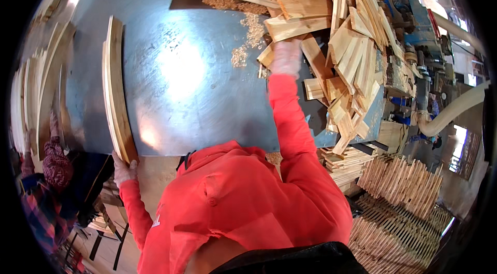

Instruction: The person repeatedly picks up wooden planks from a pile, briefly inspects them, and places them into separate stacks on a metal table. The person handles the wood by hand, turning pieces over and organizing them into neat piles.

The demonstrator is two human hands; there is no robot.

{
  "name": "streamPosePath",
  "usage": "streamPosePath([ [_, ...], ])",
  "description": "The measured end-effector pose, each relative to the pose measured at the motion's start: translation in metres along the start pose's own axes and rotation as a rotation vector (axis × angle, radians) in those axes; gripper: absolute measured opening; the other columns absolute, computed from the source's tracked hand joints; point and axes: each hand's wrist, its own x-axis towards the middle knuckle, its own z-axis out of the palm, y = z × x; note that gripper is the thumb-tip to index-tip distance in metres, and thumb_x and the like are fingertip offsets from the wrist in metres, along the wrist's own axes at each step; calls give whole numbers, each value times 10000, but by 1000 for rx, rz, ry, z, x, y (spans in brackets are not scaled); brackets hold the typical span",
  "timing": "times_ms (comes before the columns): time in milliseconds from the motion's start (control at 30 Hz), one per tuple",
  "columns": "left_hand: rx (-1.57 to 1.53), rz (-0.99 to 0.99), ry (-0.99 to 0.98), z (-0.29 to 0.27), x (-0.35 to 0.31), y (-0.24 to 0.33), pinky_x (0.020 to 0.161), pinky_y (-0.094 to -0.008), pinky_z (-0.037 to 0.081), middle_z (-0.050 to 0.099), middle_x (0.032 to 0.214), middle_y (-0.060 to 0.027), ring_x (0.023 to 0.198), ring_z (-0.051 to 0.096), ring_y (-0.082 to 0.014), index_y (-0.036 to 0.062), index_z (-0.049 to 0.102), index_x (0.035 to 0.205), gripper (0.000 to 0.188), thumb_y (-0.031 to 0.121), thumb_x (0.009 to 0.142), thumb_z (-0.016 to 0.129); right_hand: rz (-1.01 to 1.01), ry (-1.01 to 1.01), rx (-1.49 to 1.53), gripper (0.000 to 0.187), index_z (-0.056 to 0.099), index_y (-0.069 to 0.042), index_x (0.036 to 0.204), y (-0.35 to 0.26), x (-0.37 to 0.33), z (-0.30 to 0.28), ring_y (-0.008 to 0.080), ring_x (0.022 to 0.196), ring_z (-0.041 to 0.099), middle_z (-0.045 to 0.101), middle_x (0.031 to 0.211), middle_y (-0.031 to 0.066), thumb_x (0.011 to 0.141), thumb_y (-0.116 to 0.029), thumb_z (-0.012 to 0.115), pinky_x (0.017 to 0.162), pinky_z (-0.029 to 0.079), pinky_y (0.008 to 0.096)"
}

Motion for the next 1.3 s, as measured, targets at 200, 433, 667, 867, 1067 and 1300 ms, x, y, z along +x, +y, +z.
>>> streamPosePath([
  [200,332,-307,-160,-27,18,73,979,-482,447,476,1350,-210,1199,514,-388,112,149,1483,1090,309,653,827,-68,444,-533,672,528,-27,1287,-54,124,-46,235,962,591,600,1198,101,823,-494,663,819,497,358],
  [433,-421,571,-263,-59,55,347,1010,-368,432,532,1333,-216,1193,557,-294,56,338,1453,743,252,827,686,-47,297,108,663,604,21,1225,-62,144,-50,251,1088,578,553,1306,159,816,-495,686,915,464,373],
  [667,-133,987,128,-3,65,729,1007,-388,419,527,1333,-237,1193,547,-363,17,363,1400,841,516,786,651,15,232,268,691,589,70,1179,-43,192,-57,246,971,618,638,1159,167,787,-481,734,837,504,348],
  [867,-498,927,-663,73,26,776,934,-395,462,595,1235,-228,1099,590,-375,36,473,1334,800,507,736,721,-13,176,364,633,577,50,1197,-24,196,-82,279,1007,609,631,1162,176,827,-453,681,853,503,381],
  [1067,-618,733,-492,103,-9,705,885,-393,491,662,1077,-218,1010,638,-335,35,602,1176,607,445,747,729,3,132,419,576,566,30,1214,-5,146,-85,313,1043,601,623,1164,186,867,-425,628,869,503,414],
  [1300,-1375,739,-947,59,-19,573,830,-357,553,662,1105,-95,928,667,-202,16,541,1263,533,223,813,738,79,-62,548,513,553,7,1235,-22,62,-92,351,1085,590,615,1168,197,913,-393,566,888,502,452],
])
